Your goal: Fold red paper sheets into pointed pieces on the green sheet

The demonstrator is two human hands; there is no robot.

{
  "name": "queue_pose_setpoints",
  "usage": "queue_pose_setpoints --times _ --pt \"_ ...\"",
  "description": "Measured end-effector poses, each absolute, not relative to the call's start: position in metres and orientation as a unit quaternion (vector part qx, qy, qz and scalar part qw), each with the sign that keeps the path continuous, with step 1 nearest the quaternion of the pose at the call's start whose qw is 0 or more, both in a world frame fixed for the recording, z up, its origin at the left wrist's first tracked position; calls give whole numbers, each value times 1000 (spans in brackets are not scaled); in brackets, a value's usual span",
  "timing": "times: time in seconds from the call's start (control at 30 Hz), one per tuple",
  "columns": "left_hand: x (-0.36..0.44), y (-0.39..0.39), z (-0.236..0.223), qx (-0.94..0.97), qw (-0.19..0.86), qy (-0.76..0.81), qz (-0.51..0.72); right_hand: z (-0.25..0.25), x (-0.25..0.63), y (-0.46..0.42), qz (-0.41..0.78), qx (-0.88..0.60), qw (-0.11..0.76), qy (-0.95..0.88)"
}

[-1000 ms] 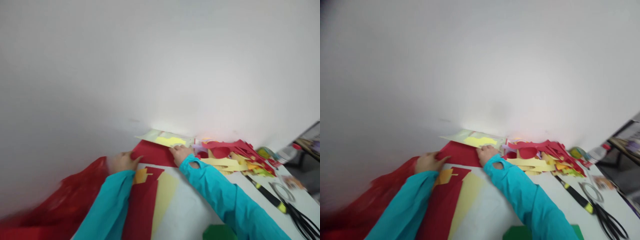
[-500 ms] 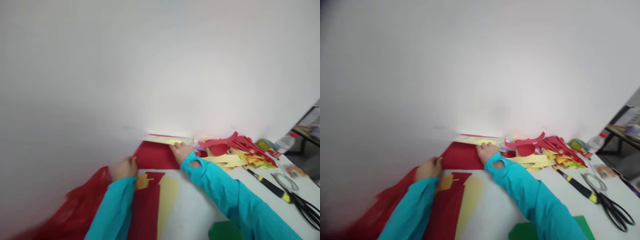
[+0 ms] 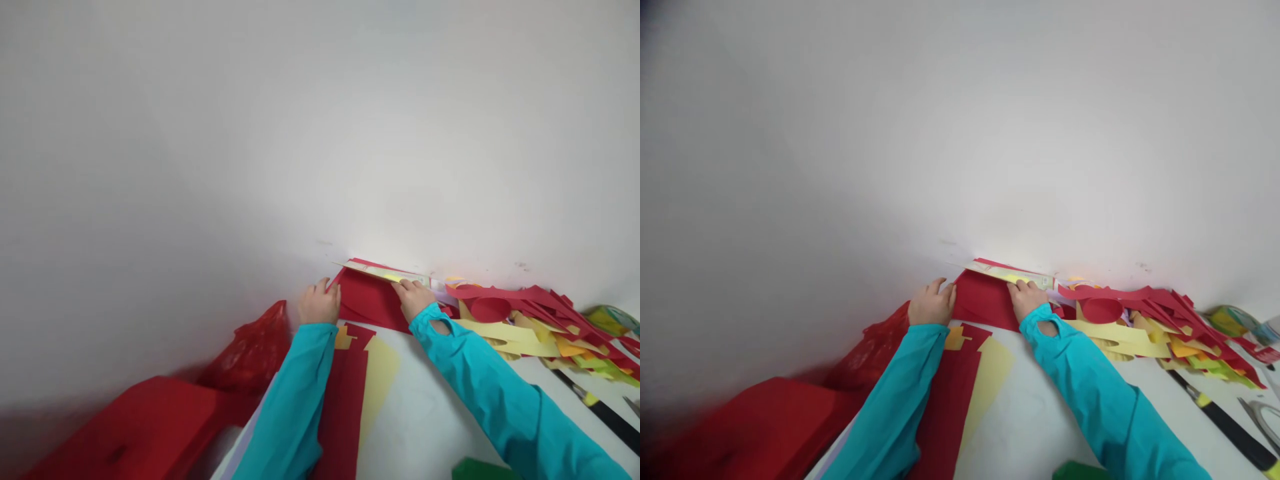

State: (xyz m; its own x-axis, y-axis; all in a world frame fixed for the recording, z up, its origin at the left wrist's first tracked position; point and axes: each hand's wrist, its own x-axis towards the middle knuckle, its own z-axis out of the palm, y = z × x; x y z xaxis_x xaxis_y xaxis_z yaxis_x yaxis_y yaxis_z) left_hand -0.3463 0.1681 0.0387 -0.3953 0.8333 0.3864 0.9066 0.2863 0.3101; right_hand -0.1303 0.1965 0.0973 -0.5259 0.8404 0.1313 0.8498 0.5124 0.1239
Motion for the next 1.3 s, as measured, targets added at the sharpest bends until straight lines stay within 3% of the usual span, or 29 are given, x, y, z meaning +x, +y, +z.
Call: queue_pose_setpoints --times 0.43,0.7,0.87,1.03,1.3 --pt "-341 178 40 -399 -82 -759 -508 93 -124 201 -138 -498 31 -855" --pt "-347 147 94 -260 85 -668 -692 91 -126 200 -125 -479 16 -868" --pt "-354 116 132 -167 239 -496 -818 69 -138 191 -82 -421 -24 -903" --pt "-345 108 145 -179 174 -434 -865 51 -149 182 -44 -419 -56 -905" --pt "-341 104 143 -185 225 -503 -813 43 -156 181 8 -439 -30 -898"
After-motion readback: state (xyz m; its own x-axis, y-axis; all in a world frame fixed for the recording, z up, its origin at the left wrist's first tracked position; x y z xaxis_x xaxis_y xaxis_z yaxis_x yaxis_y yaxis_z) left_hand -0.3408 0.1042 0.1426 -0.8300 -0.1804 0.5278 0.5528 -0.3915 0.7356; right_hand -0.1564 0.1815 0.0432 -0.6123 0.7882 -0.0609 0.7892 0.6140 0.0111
